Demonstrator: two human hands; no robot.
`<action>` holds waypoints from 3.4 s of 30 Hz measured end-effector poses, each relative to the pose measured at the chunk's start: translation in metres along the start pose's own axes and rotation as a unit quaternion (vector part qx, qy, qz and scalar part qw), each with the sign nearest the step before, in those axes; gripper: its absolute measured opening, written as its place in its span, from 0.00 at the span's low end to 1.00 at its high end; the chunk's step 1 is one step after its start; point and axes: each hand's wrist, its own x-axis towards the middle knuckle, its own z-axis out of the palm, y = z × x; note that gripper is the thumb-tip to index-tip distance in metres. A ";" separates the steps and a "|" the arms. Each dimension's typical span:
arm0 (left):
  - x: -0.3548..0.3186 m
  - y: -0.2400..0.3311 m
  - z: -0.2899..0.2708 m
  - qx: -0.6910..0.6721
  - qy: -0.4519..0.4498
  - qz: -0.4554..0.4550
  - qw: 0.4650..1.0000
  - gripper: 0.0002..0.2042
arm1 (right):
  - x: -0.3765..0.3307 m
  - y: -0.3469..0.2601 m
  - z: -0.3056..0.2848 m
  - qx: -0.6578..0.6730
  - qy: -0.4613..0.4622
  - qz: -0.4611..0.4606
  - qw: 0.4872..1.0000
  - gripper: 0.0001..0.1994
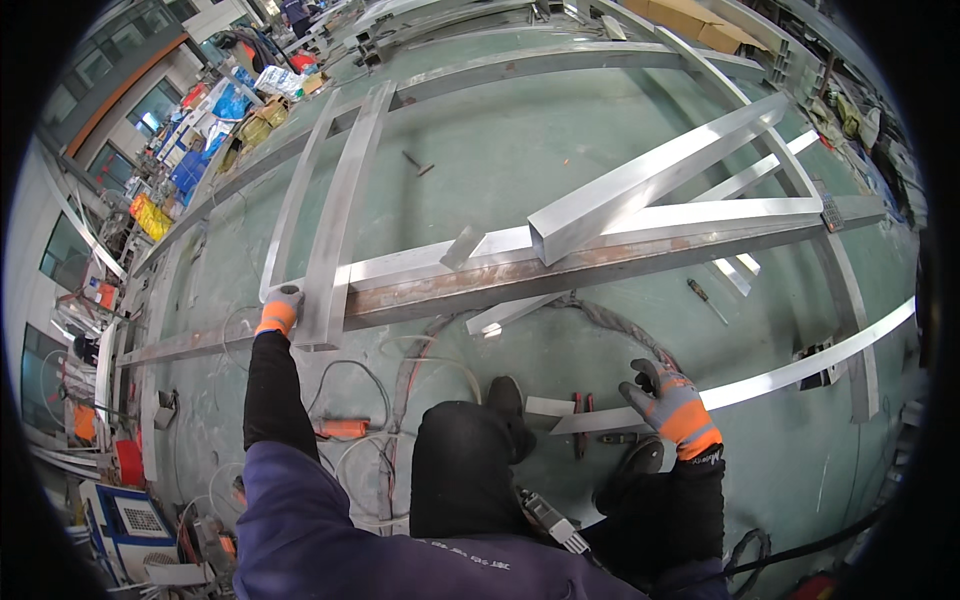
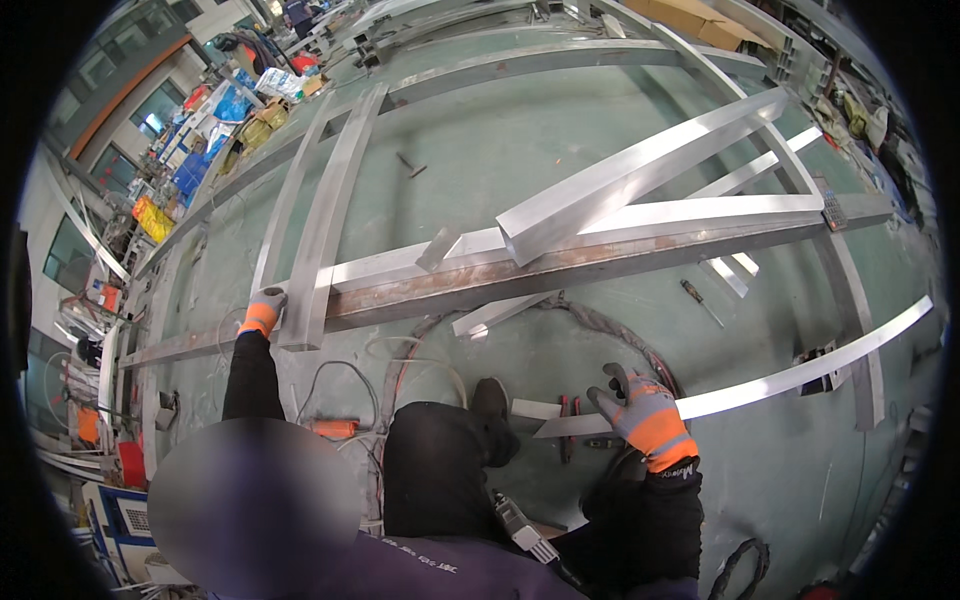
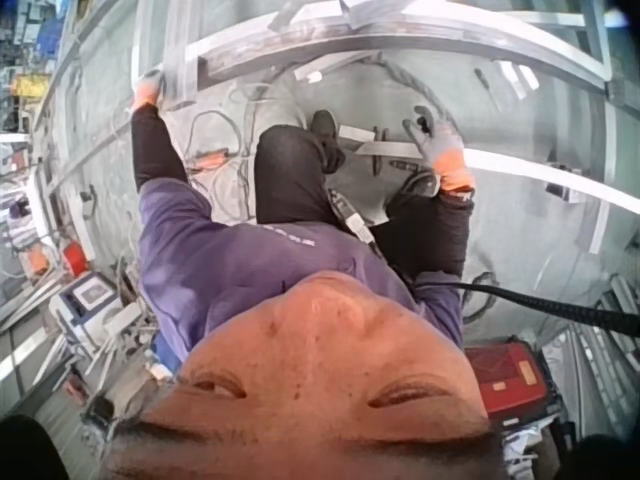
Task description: The person sits on the floor and welds metal frame components together using a handheld welding torch. They repeatedly position metal bars, weld the joints, and adjust the pieces to ensure proper alignment.
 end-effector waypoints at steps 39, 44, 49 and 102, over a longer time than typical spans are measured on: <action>-0.129 0.265 0.291 -0.374 -0.052 0.064 0.924 0.26 | 0.057 -0.002 0.041 -0.049 -0.158 0.001 0.986 0.29; -0.158 0.312 0.272 -0.455 -0.137 0.168 0.864 0.31 | 0.073 0.002 0.039 -0.056 -0.183 0.015 0.981 0.30; -0.166 0.317 0.276 -0.458 -0.140 0.198 0.855 0.34 | 0.080 -0.006 0.048 -0.045 -0.197 -0.003 0.979 0.31; -0.187 0.332 0.266 -0.544 -0.229 0.155 0.792 0.32 | 0.184 -0.082 0.035 0.102 0.240 -0.286 0.922 0.16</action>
